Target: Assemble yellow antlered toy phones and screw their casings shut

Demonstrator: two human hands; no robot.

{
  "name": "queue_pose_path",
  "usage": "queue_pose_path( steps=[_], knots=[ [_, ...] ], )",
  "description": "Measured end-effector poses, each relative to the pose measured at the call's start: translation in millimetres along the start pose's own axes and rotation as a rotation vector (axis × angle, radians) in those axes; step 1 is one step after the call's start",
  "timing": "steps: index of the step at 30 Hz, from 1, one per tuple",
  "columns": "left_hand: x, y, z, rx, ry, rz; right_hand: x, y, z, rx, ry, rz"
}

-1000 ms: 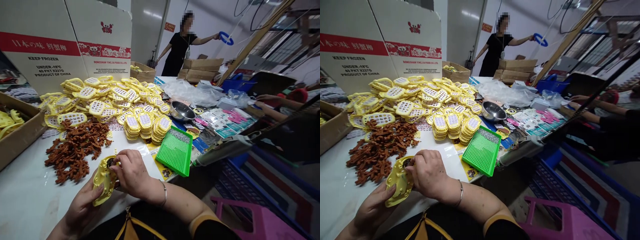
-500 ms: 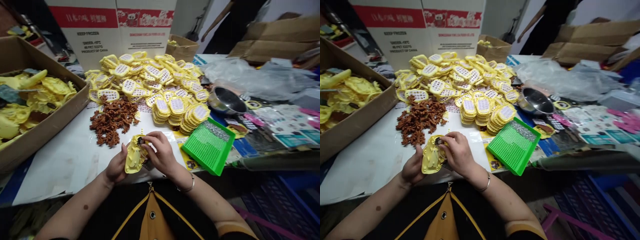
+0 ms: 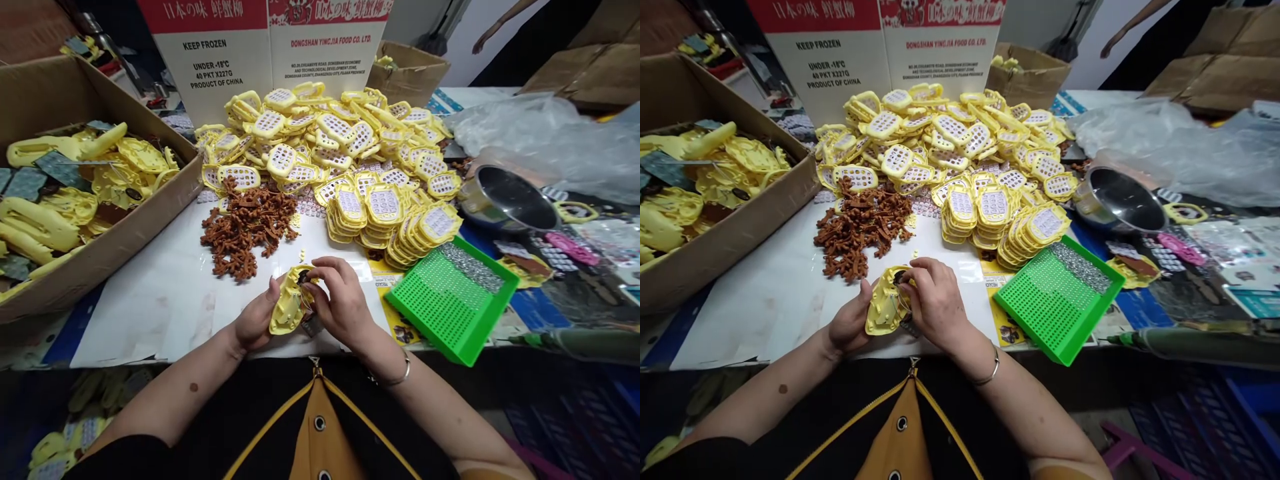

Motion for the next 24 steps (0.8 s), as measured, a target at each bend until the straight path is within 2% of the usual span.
queue_pose_path(
  steps=[8,13,16,18,20,22,24],
  knots=[
    [-9,-7,0,-0.021,-0.013,-0.044,-6,4,2,-0.045,0.029,-0.085],
    [-13,-13,-1,-0.236,-0.036,-0.238,0,5,3,-0.011,-0.002,-0.059],
    [-14,-16,-2,-0.342,-0.034,-0.247,-1,5,2,0.087,-0.006,-0.201],
    [-18,-18,-2,-0.392,0.013,-0.213,-12,6,4,0.135,0.093,-0.367],
    [-26,-21,-1,-0.431,0.093,-0.180,-28,12,11,0.208,0.272,-0.504],
    [-34,-23,-1,-0.452,0.170,-0.162,-39,25,24,0.361,0.419,-0.612],
    [-41,-26,0,-0.465,0.217,-0.154,-40,34,36,0.502,0.488,-0.709]
  ],
)
Point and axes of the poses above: each hand's wrist, its own z-axis away from the middle knuckle, its own y-axis out of the palm, x = y × z, the point moved 5 cm from there along -z, towards the middle knuckle, and after that the axes turned 3 degrees about -x, right-handed, at the moved point
